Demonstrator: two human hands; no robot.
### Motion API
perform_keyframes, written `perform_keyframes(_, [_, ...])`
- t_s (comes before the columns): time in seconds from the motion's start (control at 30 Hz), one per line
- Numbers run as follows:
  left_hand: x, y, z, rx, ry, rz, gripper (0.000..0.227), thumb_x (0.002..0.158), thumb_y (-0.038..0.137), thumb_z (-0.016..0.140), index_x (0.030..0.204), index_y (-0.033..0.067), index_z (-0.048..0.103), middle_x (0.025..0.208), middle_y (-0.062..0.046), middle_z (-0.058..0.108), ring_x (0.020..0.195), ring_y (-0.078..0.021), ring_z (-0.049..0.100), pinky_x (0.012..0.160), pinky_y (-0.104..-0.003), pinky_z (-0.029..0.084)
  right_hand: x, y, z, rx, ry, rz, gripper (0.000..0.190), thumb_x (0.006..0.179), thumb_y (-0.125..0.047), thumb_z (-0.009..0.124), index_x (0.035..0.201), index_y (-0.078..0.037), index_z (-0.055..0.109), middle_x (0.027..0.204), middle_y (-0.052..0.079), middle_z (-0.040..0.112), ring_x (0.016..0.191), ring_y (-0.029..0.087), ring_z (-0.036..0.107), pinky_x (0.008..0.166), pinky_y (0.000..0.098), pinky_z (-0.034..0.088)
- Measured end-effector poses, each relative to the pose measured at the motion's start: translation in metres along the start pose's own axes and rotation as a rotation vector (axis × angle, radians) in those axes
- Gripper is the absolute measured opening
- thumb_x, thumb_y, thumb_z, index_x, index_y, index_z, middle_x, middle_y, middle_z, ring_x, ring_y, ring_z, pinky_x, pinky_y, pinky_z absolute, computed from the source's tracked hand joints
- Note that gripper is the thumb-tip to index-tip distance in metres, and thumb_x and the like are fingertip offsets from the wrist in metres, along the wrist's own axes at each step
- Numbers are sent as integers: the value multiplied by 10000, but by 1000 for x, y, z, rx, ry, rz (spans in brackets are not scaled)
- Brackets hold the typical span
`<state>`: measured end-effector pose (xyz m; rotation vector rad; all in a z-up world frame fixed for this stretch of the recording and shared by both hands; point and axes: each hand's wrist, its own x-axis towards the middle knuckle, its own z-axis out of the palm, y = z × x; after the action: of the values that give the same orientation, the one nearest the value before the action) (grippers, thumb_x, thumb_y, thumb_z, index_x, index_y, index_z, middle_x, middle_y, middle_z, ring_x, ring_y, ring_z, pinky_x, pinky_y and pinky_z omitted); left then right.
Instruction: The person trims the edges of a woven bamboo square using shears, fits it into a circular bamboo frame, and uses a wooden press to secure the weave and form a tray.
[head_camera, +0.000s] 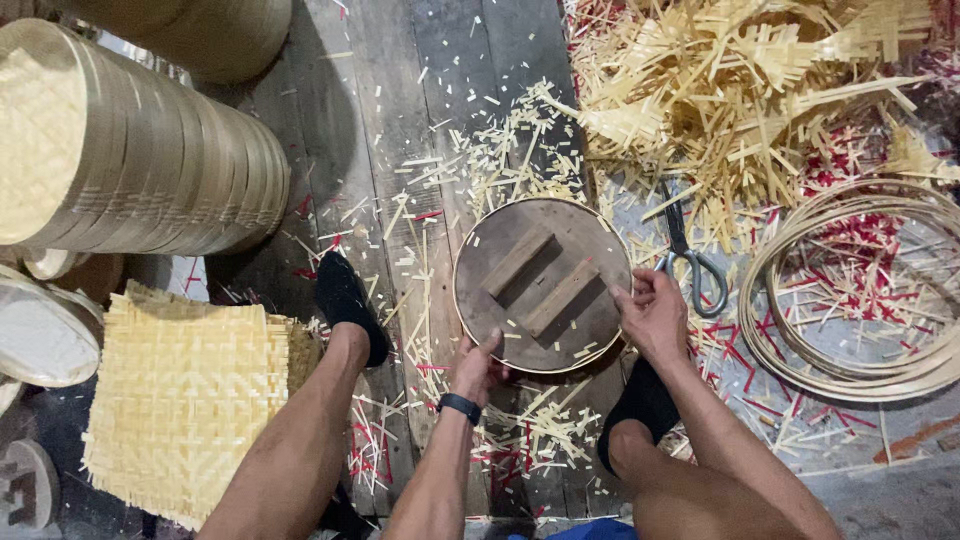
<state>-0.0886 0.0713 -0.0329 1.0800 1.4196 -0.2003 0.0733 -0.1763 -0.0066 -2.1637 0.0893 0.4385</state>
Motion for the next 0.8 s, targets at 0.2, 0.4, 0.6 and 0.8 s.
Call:
perform_keyframes(0.2, [-42, 85, -15, 185, -150, 693, 425, 867, 125, 769, 1284, 101, 695, 1172, -167, 761, 991, -228, 742, 902, -344, 615, 8, -95, -4, 700, -413, 339, 486, 888, -328, 690, 1274, -62, 562, 1071, 165, 690, 943, 267, 717, 812, 437, 630])
perform_keyframes(0.4, [-132, 134, 7, 420, -208, 1339, 444, 870, 96, 780, 1301, 31, 693, 1164, -155, 754, 1073, -246, 731, 945, -368, 576, 0, -112, -13, 1340, -403, 404, 538, 893, -350, 716, 1318, -55, 567, 1237, 97, 687, 1180, 259, 653, 1072, 449, 515])
perform_keyframes(0.6, [-152, 145, 35, 521, -182, 1365, 452, 975, 286, 666, 1368, 63, 639, 1142, -152, 757, 916, -246, 732, 786, -349, 592, -26, -93, 5, 1429, -405, 320, 455, 926, -219, 731, 1319, -44, 580, 1250, 90, 670, 1181, 256, 624, 1031, 443, 530])
perform_keyframes(0.8, [-124, 136, 33, 489, -150, 1404, 445, 1118, 429, 451, 1413, 162, 651, 1191, -150, 757, 861, -156, 751, 670, -293, 619, -28, -62, -8, 1277, -518, 323, 507, 813, -140, 678, 1295, -55, 547, 1187, 115, 671, 1125, 278, 673, 975, 487, 572])
